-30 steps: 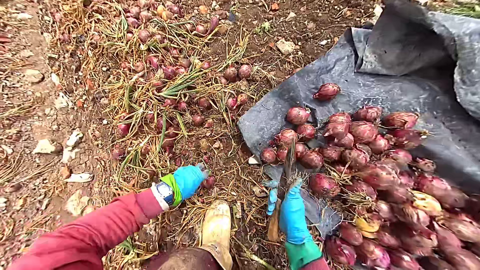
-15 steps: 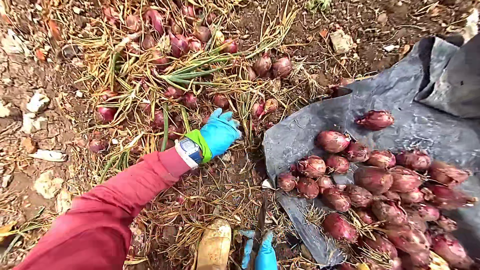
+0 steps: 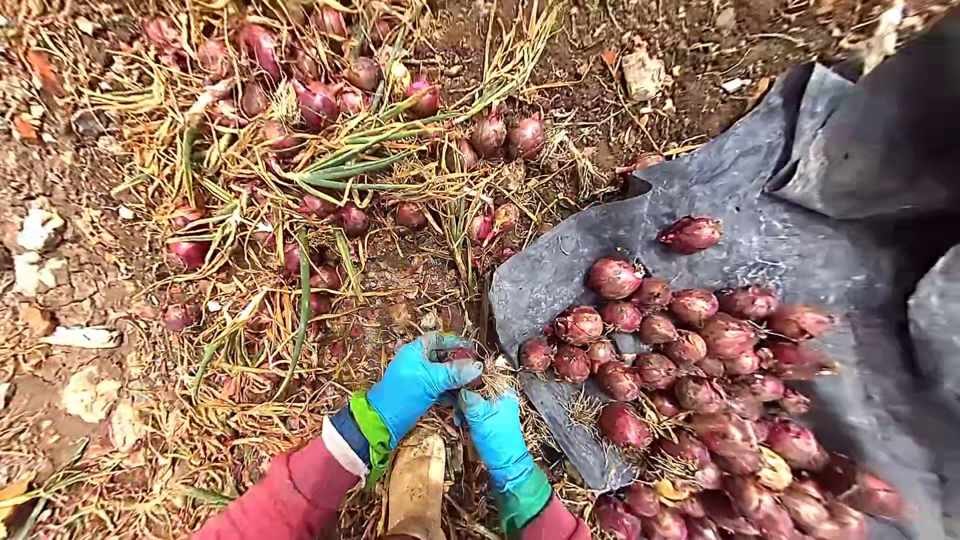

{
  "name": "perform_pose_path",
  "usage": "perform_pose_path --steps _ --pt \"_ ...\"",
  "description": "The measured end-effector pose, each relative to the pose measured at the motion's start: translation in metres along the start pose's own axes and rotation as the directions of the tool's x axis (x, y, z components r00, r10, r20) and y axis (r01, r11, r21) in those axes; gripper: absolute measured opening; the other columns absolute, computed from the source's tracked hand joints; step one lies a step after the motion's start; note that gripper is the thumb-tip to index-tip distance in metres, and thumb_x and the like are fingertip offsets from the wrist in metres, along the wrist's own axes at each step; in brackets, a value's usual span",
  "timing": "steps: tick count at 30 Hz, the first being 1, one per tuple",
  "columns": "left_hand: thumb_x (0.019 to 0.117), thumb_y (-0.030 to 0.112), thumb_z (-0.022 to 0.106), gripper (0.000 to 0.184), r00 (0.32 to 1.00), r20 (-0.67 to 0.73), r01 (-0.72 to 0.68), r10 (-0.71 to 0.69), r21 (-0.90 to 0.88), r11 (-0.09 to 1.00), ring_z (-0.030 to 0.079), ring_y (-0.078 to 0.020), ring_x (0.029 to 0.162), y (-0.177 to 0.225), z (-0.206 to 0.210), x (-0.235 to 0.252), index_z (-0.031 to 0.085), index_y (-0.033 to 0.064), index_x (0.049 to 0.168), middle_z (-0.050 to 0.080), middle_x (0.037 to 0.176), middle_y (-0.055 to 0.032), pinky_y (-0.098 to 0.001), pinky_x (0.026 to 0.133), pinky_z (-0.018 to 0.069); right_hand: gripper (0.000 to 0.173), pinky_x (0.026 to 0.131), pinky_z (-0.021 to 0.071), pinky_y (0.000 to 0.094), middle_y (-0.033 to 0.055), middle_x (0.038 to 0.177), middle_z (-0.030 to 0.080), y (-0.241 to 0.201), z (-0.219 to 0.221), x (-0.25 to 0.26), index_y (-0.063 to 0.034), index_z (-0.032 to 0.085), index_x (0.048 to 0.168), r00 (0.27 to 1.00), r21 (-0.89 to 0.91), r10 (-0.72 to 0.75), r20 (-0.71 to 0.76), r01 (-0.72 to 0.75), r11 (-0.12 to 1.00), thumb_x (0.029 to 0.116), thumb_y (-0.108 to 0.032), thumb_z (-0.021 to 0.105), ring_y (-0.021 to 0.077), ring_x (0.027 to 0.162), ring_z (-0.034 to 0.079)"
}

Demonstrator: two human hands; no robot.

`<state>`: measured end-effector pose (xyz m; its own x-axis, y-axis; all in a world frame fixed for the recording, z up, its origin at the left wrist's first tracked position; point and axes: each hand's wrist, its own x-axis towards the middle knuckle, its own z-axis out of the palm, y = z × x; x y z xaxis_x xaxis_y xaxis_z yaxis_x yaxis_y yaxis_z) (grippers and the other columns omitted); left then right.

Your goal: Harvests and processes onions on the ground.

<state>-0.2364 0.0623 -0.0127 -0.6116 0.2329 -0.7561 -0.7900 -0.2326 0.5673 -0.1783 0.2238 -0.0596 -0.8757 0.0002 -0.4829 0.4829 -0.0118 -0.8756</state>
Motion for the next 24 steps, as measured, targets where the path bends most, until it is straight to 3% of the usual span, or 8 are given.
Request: perform_pose_path --steps 3,5,8,11,13,15,18,24 --pt "0.0767 0.027 0.09 0.054 0.992 0.121 -0.051 0.028 0.196 0.979 0.068 -0.0189 0.071 0.025 0.011 -0.015 0.067 0.006 0.121 0.072 0.092 -0.0115 -0.0323 0.062 0.0588 0.07 0.065 0.0614 0.0337 -0.0003 0.077 0.07 -0.023 -0.012 0.001 -0.0095 0.072 0.096 0.973 -0.057 -0.23 0.015 0.231 0.971 0.0848 -0.078 0.06 0.0098 0.067 0.068" --pt "0.0701 0.029 0.094 0.059 0.972 0.23 -0.141 0.046 0.416 0.899 0.071 -0.0167 0.078 0.057 0.022 -0.024 0.068 0.0089 0.119 0.073 0.096 -0.0077 -0.0331 0.069 0.0609 0.078 0.051 0.0555 0.0325 -0.0022 0.061 0.061 -0.041 -0.014 -0.006 -0.0137 0.066 0.079 0.979 -0.045 -0.204 -0.011 0.203 0.978 0.0855 -0.087 0.043 0.0101 0.051 0.059" --pt "0.0704 0.044 0.091 0.054 0.909 0.316 -0.409 0.272 0.802 0.435 0.071 -0.0093 0.097 0.081 0.067 -0.045 0.073 0.0195 0.115 0.075 0.104 0.003 -0.0351 0.087 0.0616 0.082 0.043 0.0524 0.0357 0.001 0.054 0.058 -0.073 -0.033 -0.02 -0.0105 0.065 0.076 0.991 -0.009 -0.123 -0.06 0.122 0.992 0.097 -0.079 0.025 0.0147 0.044 0.056" --pt "0.0909 0.023 0.079 0.032 0.429 0.744 -0.755 0.512 0.607 -0.25 0.067 -0.0218 0.107 0.067 0.119 -0.043 0.073 0.0119 0.12 0.07 0.111 -0.0101 -0.0379 0.093 0.058 0.077 0.037 0.048 0.0366 0.0043 0.052 0.049 -0.089 -0.067 -0.048 -0.0086 0.06 0.09 0.989 0.396 -0.055 -0.139 0.107 0.912 0.1049 -0.064 0.008 0.0181 0.038 0.048" --pt "0.089 0.02 0.081 0.055 0.31 0.796 -0.796 0.52 0.516 -0.315 0.056 -0.0287 0.135 0.056 0.151 -0.038 0.061 0.0024 0.138 0.059 0.142 -0.0204 -0.0396 0.115 0.0457 0.084 0.036 0.043 0.0348 0.0006 0.048 0.042 -0.091 -0.107 -0.067 -0.0141 0.054 0.08 0.979 0.664 0.016 -0.203 0.126 0.737 0.097 -0.076 0.0 0.016 0.037 0.043" --pt "0.0872 0.035 0.083 0.071 0.501 0.699 -0.721 0.51 0.663 -0.201 0.049 -0.0239 0.143 0.057 0.161 -0.038 0.056 0.0074 0.147 0.053 0.153 -0.0145 -0.0401 0.12 0.0401 0.084 0.037 0.0418 0.0323 -0.0023 0.049 0.044 -0.082 -0.155 -0.08 -0.0183 0.055 0.08 0.93 0.724 0.073 -0.359 0.229 0.65 0.0947 -0.079 -0.001 0.0135 0.038 0.043" --pt "0.0956 0.037 0.073 0.037 0.803 0.336 -0.382 0.492 0.924 -0.009 0.068 -0.0248 0.116 0.077 0.146 -0.032 0.072 0.0153 0.125 0.07 0.126 -0.0083 -0.0526 0.101 0.0547 0.079 0.042 0.0447 0.0343 -0.0021 0.059 0.05 -0.037 -0.203 -0.097 -0.0174 0.058 0.103 0.775 0.66 0.266 -0.573 0.243 0.711 0.0998 -0.073 0.002 0.015 0.045 0.049" --pt "0.099 0.044 0.06 0.031 0.865 0.064 0.047 0.497 0.977 -0.208 0.069 -0.0316 0.113 0.104 0.11 0.109 0.078 0.0198 0.11 0.076 0.11 -0.009 -0.0608 0.098 0.0536 0.083 0.04 0.0484 0.041 0.0061 0.058 0.052 0.06 -0.183 -0.113 -0.0115 0.059 0.108 0.837 0.724 0.362 -0.41 0.058 0.687 0.099 -0.076 0.007 0.0207 0.043 0.05"
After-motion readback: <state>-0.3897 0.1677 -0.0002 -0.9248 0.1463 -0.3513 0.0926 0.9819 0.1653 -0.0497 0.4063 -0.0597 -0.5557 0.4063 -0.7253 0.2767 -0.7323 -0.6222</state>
